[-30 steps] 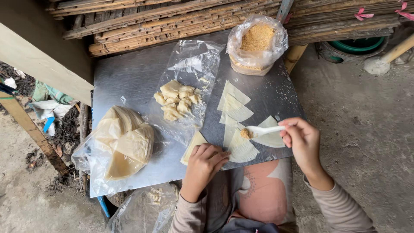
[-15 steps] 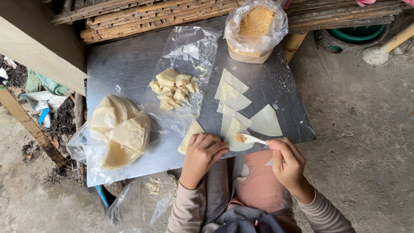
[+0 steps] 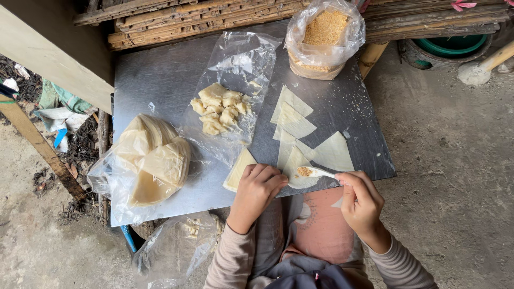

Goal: The person folds triangular pastry wrappers, places a spoonful of grainy filling into each, and seals them into small packets. The person repeats this process for multiple wrappers on a metal table.

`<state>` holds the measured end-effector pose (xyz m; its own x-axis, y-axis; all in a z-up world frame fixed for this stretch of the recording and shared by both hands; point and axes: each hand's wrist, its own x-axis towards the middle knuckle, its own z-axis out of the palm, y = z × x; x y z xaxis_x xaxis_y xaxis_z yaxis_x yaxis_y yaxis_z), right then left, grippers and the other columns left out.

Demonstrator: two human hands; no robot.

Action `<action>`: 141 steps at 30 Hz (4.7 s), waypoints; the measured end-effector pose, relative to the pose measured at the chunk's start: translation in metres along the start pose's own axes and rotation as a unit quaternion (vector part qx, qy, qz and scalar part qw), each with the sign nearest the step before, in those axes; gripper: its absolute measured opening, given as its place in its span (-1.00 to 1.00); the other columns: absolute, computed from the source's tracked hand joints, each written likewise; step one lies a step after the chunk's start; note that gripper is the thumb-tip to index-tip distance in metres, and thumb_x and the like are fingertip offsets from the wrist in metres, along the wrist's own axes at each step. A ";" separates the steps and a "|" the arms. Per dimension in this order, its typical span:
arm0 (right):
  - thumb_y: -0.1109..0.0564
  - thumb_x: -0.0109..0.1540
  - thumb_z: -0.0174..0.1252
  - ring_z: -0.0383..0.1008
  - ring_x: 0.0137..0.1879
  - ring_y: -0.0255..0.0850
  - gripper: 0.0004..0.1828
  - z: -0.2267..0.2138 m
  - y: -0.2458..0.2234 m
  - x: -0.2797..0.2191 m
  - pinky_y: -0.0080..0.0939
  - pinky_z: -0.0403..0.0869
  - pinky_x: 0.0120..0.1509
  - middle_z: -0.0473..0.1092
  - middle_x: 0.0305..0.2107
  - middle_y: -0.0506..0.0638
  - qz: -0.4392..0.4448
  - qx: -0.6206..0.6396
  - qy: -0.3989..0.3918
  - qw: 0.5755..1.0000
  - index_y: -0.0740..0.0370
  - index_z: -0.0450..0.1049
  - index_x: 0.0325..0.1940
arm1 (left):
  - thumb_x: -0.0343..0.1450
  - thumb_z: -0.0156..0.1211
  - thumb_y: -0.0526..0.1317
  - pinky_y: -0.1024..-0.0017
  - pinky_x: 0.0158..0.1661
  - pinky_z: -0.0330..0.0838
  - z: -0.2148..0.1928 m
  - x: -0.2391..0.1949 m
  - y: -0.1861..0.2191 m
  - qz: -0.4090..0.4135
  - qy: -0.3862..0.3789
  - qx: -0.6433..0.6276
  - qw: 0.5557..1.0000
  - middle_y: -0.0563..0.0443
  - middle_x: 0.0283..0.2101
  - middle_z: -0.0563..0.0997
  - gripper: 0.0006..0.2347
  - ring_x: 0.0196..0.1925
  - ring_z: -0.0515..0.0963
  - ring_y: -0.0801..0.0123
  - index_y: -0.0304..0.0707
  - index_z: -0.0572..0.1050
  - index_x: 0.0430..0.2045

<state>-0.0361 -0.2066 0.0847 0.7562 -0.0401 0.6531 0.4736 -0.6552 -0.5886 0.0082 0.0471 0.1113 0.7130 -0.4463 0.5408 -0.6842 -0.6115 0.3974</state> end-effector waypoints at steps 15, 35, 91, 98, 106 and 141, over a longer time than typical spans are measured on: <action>0.40 0.39 0.02 0.41 -0.36 -0.37 -0.87 0.011 0.024 -0.013 -0.40 0.34 -0.35 0.48 -0.34 0.04 0.152 0.131 0.031 0.979 0.42 0.49 -0.07 | 0.38 0.36 -0.21 0.30 -0.03 0.39 0.004 -0.002 0.003 0.048 0.029 0.021 0.998 0.14 -0.35 0.59 -0.88 -0.16 0.58 0.32 -0.15 0.62 -0.28; 0.43 0.43 -0.07 0.60 -0.23 -0.23 -0.76 0.009 0.052 0.232 -0.23 0.48 -0.22 0.55 -0.26 0.09 -0.050 0.063 0.175 0.981 0.38 0.54 -0.03 | 0.33 0.22 -0.39 0.31 0.02 0.51 0.001 -0.001 0.009 0.025 -0.015 -0.060 0.998 0.01 0.04 0.62 -0.73 0.02 0.63 0.20 -0.25 0.58 -0.09; 0.17 0.16 0.31 0.57 -0.09 -0.10 -0.75 0.018 -0.026 0.036 -0.12 0.53 0.04 0.54 -0.10 -0.02 0.003 -0.008 -0.252 0.968 0.25 0.57 -0.08 | 0.36 0.36 -0.23 0.31 0.02 0.40 0.004 0.001 0.007 0.042 -0.008 0.005 0.999 0.11 -0.06 0.61 -0.84 0.04 0.57 0.28 -0.20 0.62 -0.23; 0.08 0.05 0.37 0.54 -0.09 -0.12 -0.58 0.009 -0.020 0.046 -0.13 0.52 0.00 0.53 -0.05 -0.02 -0.017 -0.006 -0.315 0.949 0.24 0.59 -0.03 | 0.38 0.32 -0.27 0.28 0.00 0.40 0.011 0.006 0.005 0.028 0.001 -0.016 0.999 0.10 -0.14 0.63 -0.90 -0.04 0.60 0.28 -0.23 0.57 -0.30; 0.17 0.17 0.33 0.61 -0.21 -0.15 -0.81 0.031 -0.013 0.046 -0.21 0.55 -0.14 0.57 -0.26 0.00 0.039 0.043 -0.209 0.976 0.26 0.59 -0.15 | 0.39 0.28 -0.32 0.21 -0.11 0.41 0.024 0.018 0.001 -0.082 -0.010 -0.104 0.991 -0.05 -0.29 0.62 -0.92 -0.18 0.59 0.08 -0.30 0.54 -0.33; 0.26 0.19 0.31 0.54 -0.11 -0.05 -0.87 0.051 -0.003 0.053 -0.12 0.51 -0.04 0.51 -0.28 0.06 0.040 0.007 -0.170 0.985 0.30 0.55 -0.19 | 0.36 0.29 -0.30 0.27 -0.19 0.44 0.025 0.027 0.005 -0.085 -0.018 -0.032 0.996 0.02 -0.21 0.60 -0.85 -0.20 0.60 0.17 -0.22 0.60 -0.22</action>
<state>0.0256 -0.1686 0.0968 0.8973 0.1650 0.4094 0.4112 -0.6496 -0.6394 0.0281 0.0154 0.1093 0.8236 -0.3643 0.4347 -0.5608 -0.6375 0.5283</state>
